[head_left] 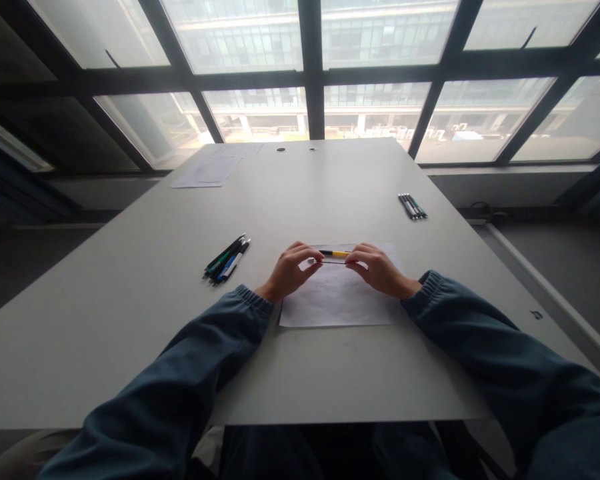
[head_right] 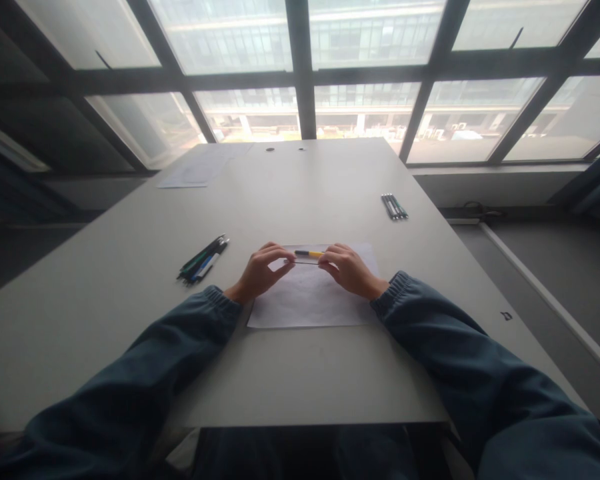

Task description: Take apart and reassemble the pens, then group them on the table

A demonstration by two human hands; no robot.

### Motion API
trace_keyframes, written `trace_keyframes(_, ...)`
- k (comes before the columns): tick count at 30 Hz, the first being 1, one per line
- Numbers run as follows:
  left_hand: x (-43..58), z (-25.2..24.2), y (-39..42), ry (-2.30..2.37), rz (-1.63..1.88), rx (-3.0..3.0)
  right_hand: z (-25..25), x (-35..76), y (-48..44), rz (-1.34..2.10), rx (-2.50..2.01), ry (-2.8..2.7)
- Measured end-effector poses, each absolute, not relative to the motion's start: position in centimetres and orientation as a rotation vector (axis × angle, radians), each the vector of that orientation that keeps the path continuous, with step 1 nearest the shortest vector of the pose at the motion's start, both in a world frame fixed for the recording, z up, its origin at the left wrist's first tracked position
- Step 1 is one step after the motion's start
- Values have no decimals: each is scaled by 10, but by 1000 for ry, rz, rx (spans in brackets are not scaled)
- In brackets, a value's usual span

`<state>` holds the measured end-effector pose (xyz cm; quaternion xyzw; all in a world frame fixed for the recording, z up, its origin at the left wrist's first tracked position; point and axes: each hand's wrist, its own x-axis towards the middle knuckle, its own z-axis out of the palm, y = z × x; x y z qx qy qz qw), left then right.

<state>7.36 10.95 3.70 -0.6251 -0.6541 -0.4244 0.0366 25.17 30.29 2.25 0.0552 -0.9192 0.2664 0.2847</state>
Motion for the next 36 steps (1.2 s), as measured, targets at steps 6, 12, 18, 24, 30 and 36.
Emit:
trace_keyframes(6,71,35,110,-1895,-1299,-1981,22,251,302,748,185,-2436)
trace_keyframes(12,66,30,111,-1987,-1233,-1960,22,250,302,762,152,-2394)
trace_keyframes(18,58,26,111,-2218,-1239,-1649,21,249,305,743,-1,-2277)
trace_keyframes(24,49,19,110,-2377,-999,-1589,20,249,307,726,-57,-2246)
trace_keyframes(30,49,18,109,-2413,-903,-1616,19,248,307,726,-81,-2242)
trace_keyframes(36,49,16,109,-2400,-914,-1638,20,248,307,728,-88,-2242)
